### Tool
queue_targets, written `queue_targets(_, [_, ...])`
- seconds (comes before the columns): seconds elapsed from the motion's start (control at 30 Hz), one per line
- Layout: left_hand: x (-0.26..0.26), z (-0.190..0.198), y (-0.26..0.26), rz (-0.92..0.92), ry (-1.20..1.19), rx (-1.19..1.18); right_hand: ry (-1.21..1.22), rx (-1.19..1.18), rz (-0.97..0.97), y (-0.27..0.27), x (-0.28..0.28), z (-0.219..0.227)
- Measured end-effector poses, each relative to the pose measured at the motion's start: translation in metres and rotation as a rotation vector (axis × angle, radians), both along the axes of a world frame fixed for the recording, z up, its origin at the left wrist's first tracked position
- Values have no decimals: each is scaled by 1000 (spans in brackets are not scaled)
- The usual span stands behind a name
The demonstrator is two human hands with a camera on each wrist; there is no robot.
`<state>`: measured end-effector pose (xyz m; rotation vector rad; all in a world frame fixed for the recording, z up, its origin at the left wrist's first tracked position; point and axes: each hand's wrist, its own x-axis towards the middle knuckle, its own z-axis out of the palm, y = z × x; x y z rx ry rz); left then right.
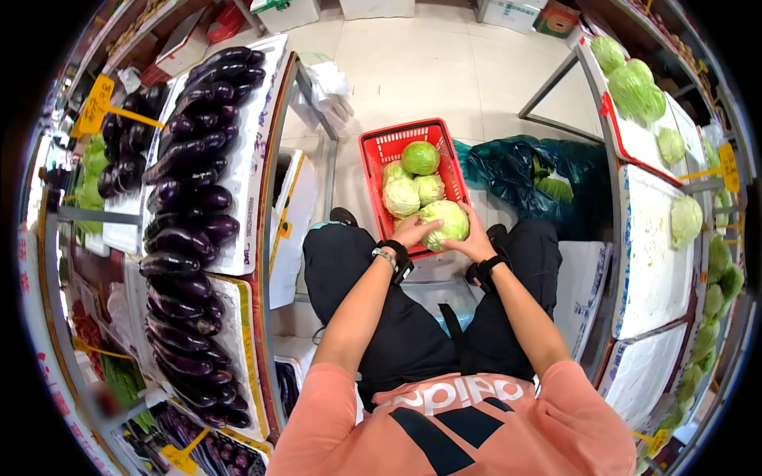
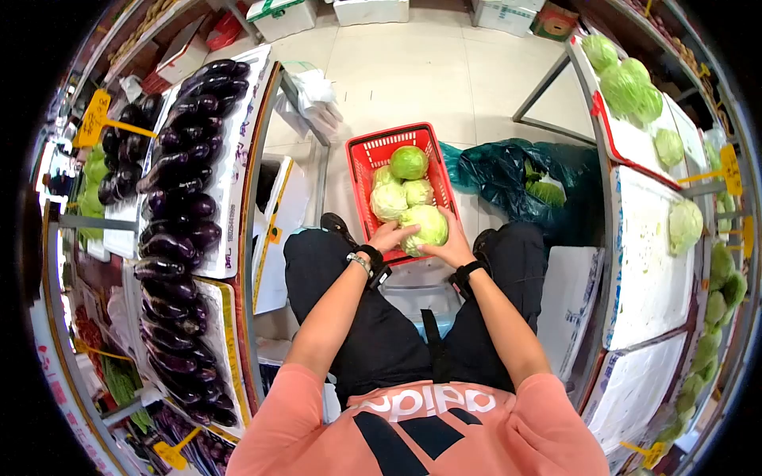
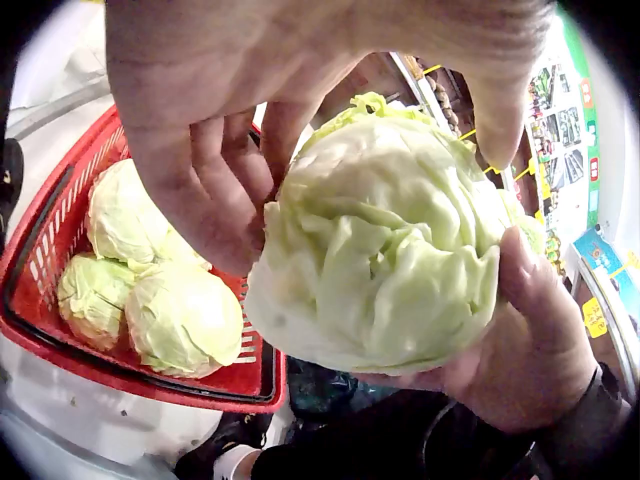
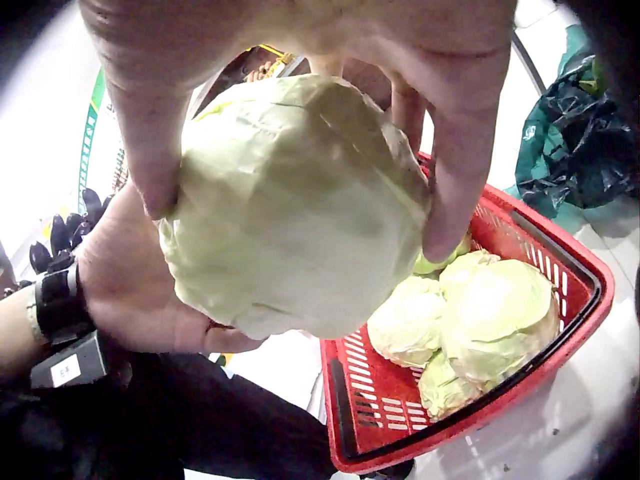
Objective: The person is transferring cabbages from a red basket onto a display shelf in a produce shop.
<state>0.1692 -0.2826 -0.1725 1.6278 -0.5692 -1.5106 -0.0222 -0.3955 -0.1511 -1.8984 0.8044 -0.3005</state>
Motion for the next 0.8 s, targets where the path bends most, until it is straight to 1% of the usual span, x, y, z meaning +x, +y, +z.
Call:
queue_targets(0.07, [-3, 22, -1, -2, 63, -17, -8, 78, 0, -1, -1, -10])
queue_targets(0.1, [-5, 14, -2, 33, 151, -37, -8, 112, 6, -4, -2, -13])
queue_targets(0.13, [-8, 2, -3, 72, 239, -60, -24, 96, 17, -5, -3, -12])
queue_targets(0.17, [-13, -11, -3, 113, 328, -86, -50, 140, 40, -6, -3, -12])
queue_targets(0.2, [-15, -13, -4, 140, 375, -62, -61, 204, 31, -6, -1, -8])
queue_targets(0.23, [-14, -8, -6, 130, 354, -63, -70, 270, 24, -7, -1, -7])
queue_targets(0.3, [-10, 5, -6, 101, 310, -54, -50, 260, 37, -14, 4, -4])
queue_targets(0.33, [-10, 11, -9, 135, 284, -5, -59, 271, 29, -15, 11, 6])
queue_targets(0.37, [-13, -8, -13, 177, 177, -45, -67, 285, 17, -17, 17, 11])
queue_targets(0.4, [-15, -7, -18, 218, 71, -79, -22, 117, 49, -27, 24, 6])
queue_targets(0.43, [-16, -7, -20, 255, -33, -109, 28, 21, 66, -36, 30, 2])
queue_targets(0.47, [-21, -7, -15, 253, -154, -55, 75, -74, 80, -46, 37, -3])
queue_targets(0.5, [-22, -1, -15, 209, -265, 19, 119, -169, 94, -54, 48, -4])
queue_targets(0.53, [-24, 0, -17, 162, -375, 95, 132, -238, 95, -61, 59, -9])
queue_targets(0.57, [-27, 1, -18, 113, -486, 173, 195, -326, 101, -66, 70, -16])
queue_targets(0.6, [-41, -39, -20, 119, -568, 153, 265, -349, 104, -71, 81, -22])
queue_targets(0.67, [-41, -41, -22, 3, -374, 160, 405, -376, 95, -79, 100, -42])
queue_targets(0.7, [-40, -38, -23, -56, -278, 163, 431, -387, 82, -82, 108, -54])
queue_targets(0.73, [-45, -24, -22, -13, -367, 149, 457, -385, 71, -83, 115, -66])
queue_targets(0.8, [-47, -21, -21, -67, -393, 120, 513, -401, 64, -88, 132, -88])
